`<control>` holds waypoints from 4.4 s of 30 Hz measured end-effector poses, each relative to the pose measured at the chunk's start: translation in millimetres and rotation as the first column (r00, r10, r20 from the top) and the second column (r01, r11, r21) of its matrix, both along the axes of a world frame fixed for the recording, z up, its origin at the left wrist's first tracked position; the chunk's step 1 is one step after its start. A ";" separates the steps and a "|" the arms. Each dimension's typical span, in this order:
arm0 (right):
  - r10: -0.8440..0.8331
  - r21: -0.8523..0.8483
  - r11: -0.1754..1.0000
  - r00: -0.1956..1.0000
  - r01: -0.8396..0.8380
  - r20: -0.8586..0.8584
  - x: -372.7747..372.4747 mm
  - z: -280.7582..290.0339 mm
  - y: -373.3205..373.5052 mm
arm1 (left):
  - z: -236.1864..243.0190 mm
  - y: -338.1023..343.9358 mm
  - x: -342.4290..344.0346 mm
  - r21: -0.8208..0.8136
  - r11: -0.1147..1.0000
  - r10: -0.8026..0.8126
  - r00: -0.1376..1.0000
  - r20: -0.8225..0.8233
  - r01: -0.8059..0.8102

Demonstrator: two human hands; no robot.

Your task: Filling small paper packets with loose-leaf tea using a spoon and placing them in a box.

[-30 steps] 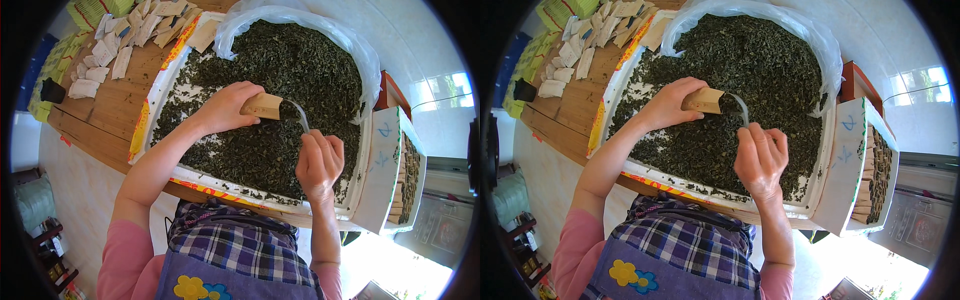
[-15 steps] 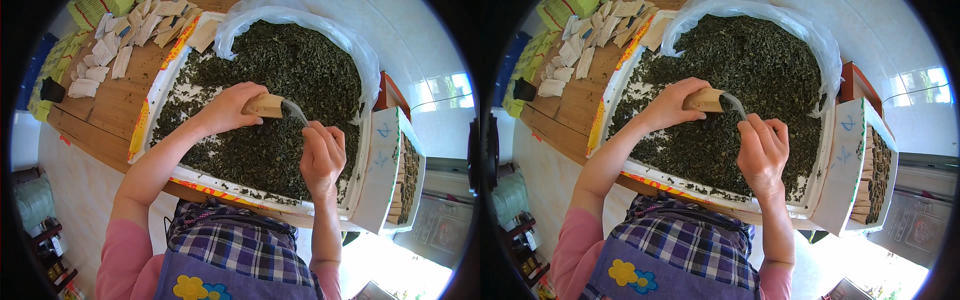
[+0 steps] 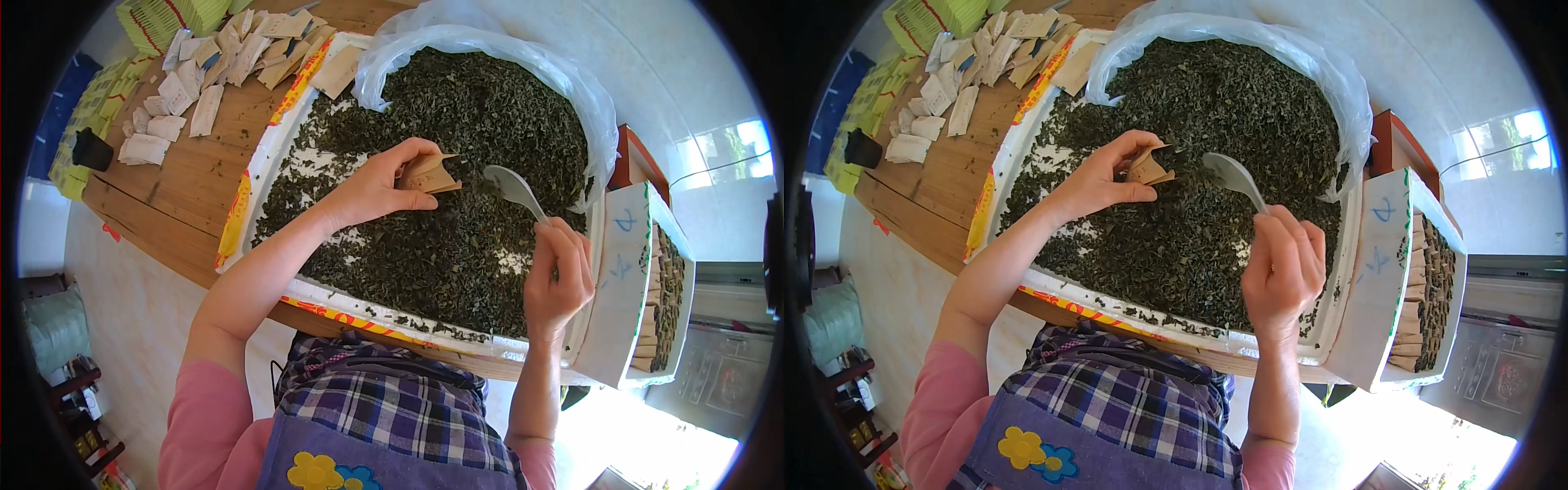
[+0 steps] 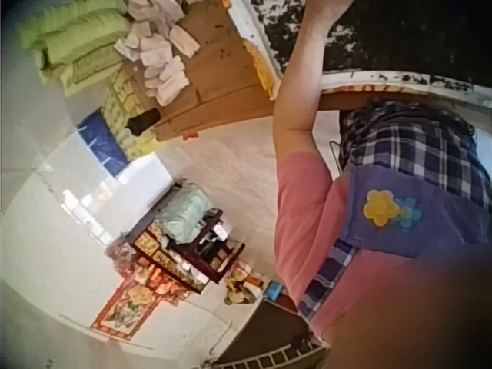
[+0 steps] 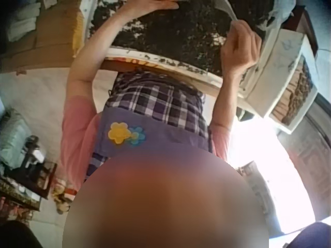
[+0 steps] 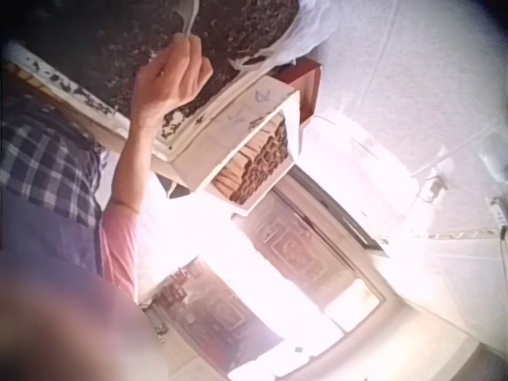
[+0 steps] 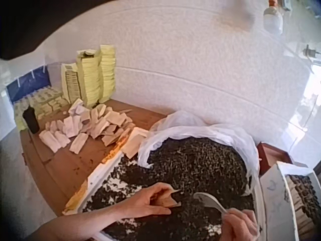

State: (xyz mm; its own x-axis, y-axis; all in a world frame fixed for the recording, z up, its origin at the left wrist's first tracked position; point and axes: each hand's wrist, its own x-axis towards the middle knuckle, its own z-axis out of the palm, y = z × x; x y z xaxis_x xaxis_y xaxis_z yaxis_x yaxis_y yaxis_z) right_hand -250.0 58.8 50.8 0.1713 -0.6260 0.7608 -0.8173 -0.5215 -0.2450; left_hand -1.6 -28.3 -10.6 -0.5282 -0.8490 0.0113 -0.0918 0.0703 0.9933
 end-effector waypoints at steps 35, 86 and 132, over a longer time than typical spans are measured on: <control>0.160 0.012 0.986 0.924 -0.166 -0.348 35.1 64.1 -14.7 | -7.7 4.3 3.0 -0.141 0.985 0.095 0.995 -0.019 -0.096; 0.289 0.275 0.910 0.951 -0.310 0.113 48.5 10.5 -30.7 | -25.5 1.7 21.2 0.033 0.999 -0.033 0.996 -0.081 0.036; -0.825 0.562 0.068 0.363 0.824 -0.433 -381.7 29.8 138.9 | -15.9 -2.7 11.3 -0.171 0.984 0.058 0.998 0.026 -0.052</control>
State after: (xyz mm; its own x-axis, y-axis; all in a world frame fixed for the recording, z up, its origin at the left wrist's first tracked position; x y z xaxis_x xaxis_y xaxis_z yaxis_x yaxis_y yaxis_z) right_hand -631.7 197.7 80.7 -0.7847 -0.6101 0.1099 -0.6197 0.7767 -0.1125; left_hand 9.7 -31.0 -26.6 -0.4830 -0.8639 0.1427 -0.1306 0.2323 0.9638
